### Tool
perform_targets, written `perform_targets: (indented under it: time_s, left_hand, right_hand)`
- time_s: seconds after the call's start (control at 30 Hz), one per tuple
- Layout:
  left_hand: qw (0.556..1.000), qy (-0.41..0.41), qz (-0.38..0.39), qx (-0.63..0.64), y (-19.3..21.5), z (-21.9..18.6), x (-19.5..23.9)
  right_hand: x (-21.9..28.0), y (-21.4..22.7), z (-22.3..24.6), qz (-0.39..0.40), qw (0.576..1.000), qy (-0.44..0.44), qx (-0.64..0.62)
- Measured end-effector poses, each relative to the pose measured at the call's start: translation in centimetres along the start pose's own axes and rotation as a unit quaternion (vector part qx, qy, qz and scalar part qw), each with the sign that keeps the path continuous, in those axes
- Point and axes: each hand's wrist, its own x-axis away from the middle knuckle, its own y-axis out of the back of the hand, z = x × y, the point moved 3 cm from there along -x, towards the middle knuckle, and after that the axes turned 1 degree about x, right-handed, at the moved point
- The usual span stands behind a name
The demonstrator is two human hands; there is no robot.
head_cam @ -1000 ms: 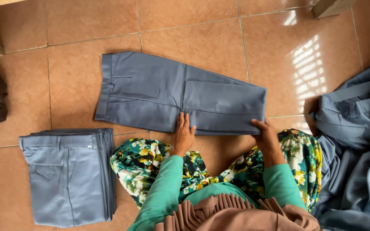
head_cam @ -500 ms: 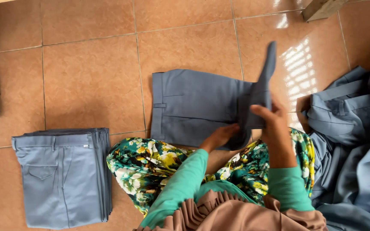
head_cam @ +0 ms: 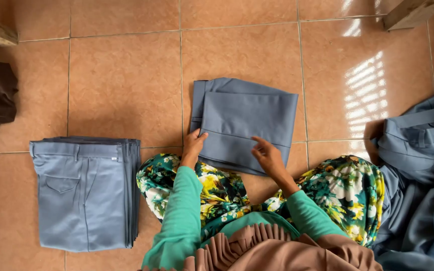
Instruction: The person sits on a tiled floor and folds multiple pairs of gray trousers by hand. Each pair is laid flat, legs aligned, then folded in half and again into a compact rectangle before being stacked to the left.
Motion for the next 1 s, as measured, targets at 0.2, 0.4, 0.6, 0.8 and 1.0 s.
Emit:
perform_targets:
  time_s: [0.2, 0.4, 0.6, 0.8, 1.0]
  left_hand:
    - [0.981, -0.045, -0.125, -0.144, 3.5, -3.0, 6.0]
    - [0.969, 0.011, -0.071, -0.235, 2.2, -4.2, 7.6]
    - [0.95, -0.037, -0.082, -0.299, -3.2, -8.2, 12.8]
    - [0.824, -0.302, -0.126, -0.462, -9.8, -12.2, 14.8]
    - [0.776, -0.311, -0.189, -0.515, -8.4, -7.7, 12.5]
  right_hand:
    - [0.1, 1.1, -5.0, -0.091, 0.981, 0.008, 0.17]
    - [-1.8, 0.0, -8.8, -0.113, 0.943, 0.057, 0.307]
    - [-3.5, 6.6, -12.7, -0.199, 0.906, -0.019, 0.373]
    - [-3.6, 1.9, -2.9, -0.29, 0.841, 0.264, 0.373]
    - [-3.9, -5.4, -1.6, -0.178, 0.857, 0.298, 0.381]
